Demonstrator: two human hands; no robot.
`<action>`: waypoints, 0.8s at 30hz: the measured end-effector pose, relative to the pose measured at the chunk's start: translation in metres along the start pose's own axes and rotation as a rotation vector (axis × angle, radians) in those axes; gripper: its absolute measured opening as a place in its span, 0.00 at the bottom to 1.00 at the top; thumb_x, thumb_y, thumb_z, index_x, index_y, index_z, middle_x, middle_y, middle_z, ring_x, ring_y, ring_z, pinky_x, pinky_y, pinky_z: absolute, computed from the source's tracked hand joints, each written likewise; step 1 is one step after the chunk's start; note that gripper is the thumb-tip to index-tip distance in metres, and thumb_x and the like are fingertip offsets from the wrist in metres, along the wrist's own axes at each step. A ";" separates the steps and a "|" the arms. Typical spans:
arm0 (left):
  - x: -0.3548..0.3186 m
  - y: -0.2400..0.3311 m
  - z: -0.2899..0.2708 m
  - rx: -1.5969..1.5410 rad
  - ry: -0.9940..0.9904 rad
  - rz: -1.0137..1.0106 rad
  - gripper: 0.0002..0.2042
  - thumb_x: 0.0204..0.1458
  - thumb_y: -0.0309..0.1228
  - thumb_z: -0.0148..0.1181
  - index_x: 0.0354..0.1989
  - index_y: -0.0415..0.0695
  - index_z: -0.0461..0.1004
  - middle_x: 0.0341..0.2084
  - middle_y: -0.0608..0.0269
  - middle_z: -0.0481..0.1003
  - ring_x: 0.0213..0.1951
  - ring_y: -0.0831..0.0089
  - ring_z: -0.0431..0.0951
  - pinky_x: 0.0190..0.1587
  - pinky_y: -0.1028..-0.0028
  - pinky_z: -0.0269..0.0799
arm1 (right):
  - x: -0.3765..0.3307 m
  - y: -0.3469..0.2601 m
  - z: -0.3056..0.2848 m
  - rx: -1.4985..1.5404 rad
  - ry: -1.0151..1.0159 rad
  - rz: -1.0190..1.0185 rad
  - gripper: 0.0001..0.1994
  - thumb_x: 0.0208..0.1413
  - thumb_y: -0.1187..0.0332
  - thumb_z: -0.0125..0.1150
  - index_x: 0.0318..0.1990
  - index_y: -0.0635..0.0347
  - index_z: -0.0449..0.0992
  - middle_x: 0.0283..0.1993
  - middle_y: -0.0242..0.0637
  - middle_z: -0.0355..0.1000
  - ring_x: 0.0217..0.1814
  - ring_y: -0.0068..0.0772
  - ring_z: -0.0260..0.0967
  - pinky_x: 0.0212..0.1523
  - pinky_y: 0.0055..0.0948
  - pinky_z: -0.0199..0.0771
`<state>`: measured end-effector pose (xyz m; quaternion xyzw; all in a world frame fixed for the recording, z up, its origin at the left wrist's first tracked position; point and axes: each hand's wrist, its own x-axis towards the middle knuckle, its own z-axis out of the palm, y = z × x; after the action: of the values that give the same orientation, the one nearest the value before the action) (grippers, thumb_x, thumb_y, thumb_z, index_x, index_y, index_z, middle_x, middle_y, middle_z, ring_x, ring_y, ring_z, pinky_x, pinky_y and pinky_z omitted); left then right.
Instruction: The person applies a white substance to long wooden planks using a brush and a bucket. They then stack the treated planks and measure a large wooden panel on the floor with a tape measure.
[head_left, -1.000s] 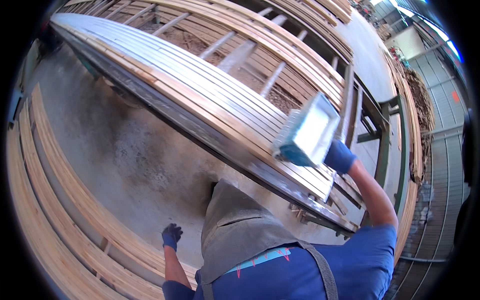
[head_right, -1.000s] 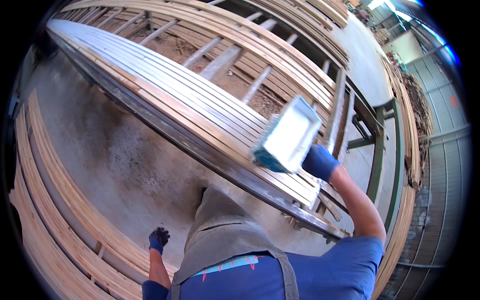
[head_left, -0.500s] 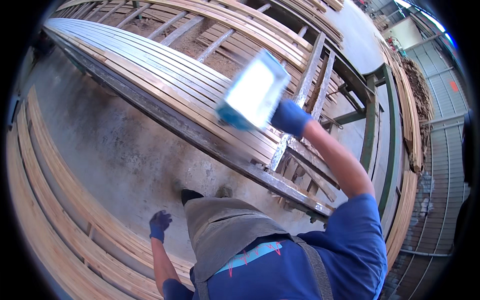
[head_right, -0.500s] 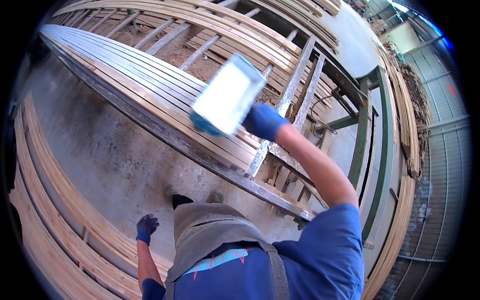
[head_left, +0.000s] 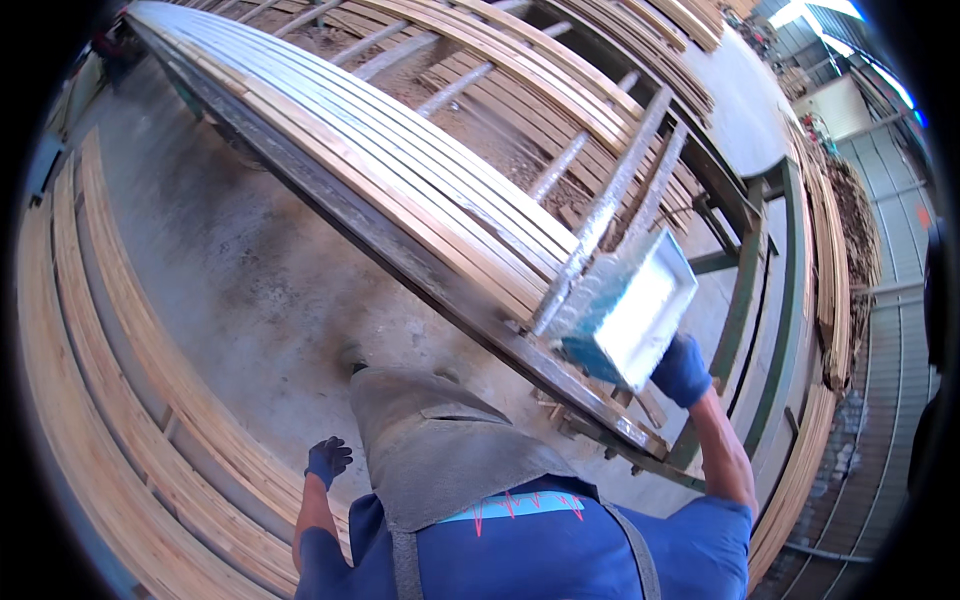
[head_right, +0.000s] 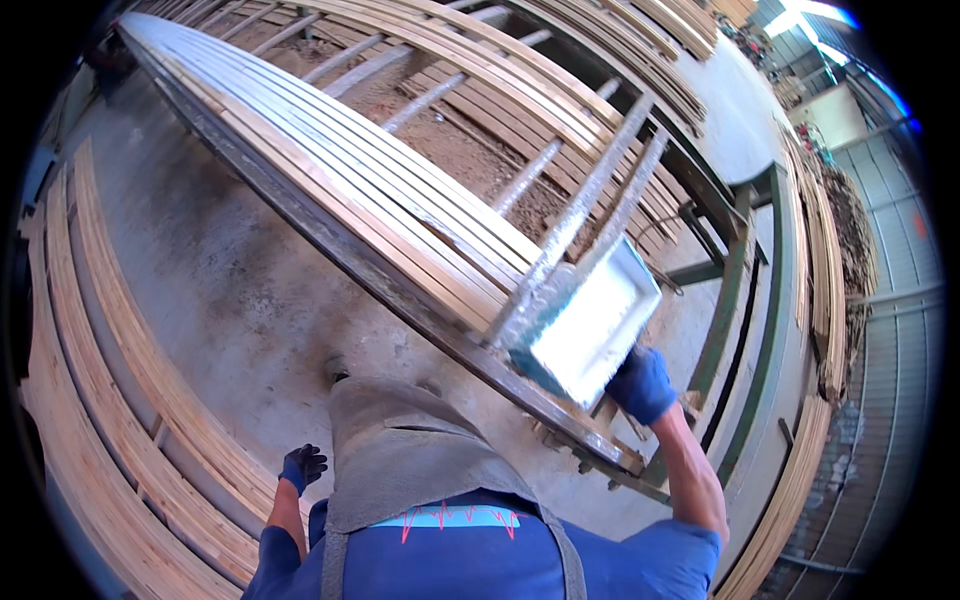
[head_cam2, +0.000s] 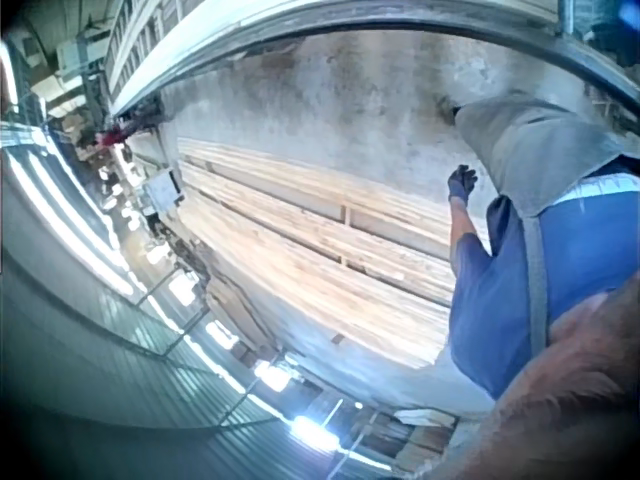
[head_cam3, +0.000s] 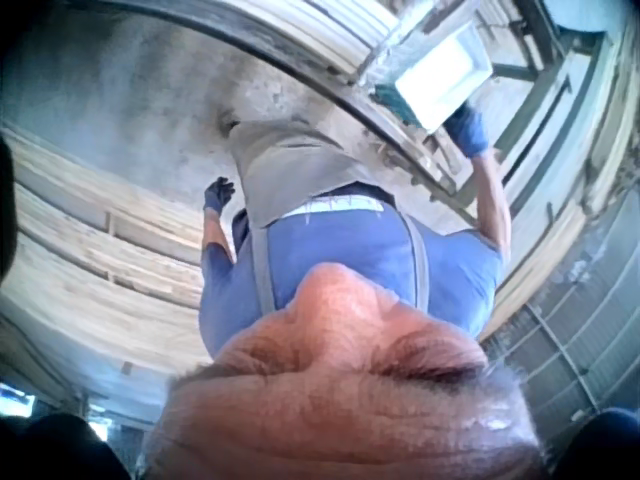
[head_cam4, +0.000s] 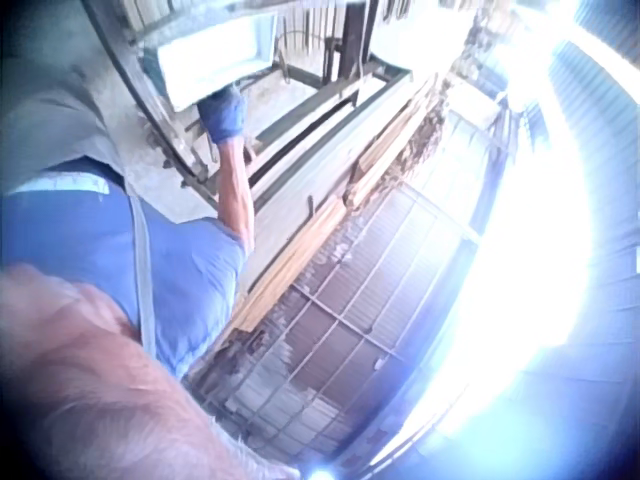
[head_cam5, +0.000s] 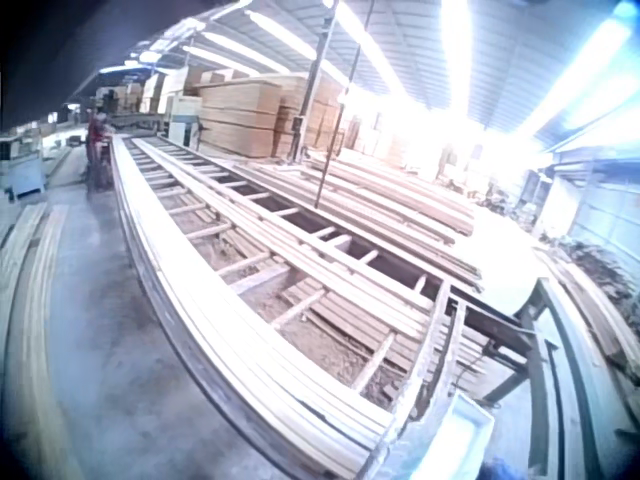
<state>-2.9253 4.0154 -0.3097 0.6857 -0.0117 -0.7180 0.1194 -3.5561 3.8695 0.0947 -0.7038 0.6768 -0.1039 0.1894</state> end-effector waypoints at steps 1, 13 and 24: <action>-0.001 0.002 -0.005 0.010 0.007 -0.012 0.19 0.62 0.49 0.50 0.51 0.49 0.73 0.42 0.57 0.81 0.37 0.59 0.81 0.43 0.57 0.69 | 0.000 -0.007 -0.002 -0.028 -0.024 -0.020 0.10 0.47 0.69 0.67 0.39 0.57 0.81 0.34 0.47 0.79 0.37 0.51 0.78 0.38 0.39 0.78; 0.051 0.070 -0.093 -0.260 -0.014 0.105 0.14 0.60 0.41 0.56 0.46 0.45 0.74 0.31 0.52 0.80 0.22 0.63 0.79 0.18 0.71 0.64 | 0.316 -0.233 0.086 -0.211 -0.100 -0.182 0.10 0.57 0.62 0.57 0.39 0.58 0.77 0.29 0.51 0.77 0.32 0.56 0.77 0.36 0.50 0.77; 0.117 0.208 -0.162 -0.204 -0.053 0.443 0.15 0.62 0.43 0.52 0.49 0.47 0.73 0.42 0.48 0.78 0.32 0.59 0.78 0.26 0.66 0.69 | 0.439 -0.318 0.125 -0.040 -0.093 -0.253 0.15 0.57 0.57 0.55 0.40 0.58 0.80 0.38 0.53 0.78 0.42 0.57 0.76 0.42 0.47 0.77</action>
<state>-2.7367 3.8148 -0.3962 0.6316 -0.0925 -0.6895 0.3423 -3.1885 3.4541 0.0623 -0.7913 0.5749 -0.0806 0.1918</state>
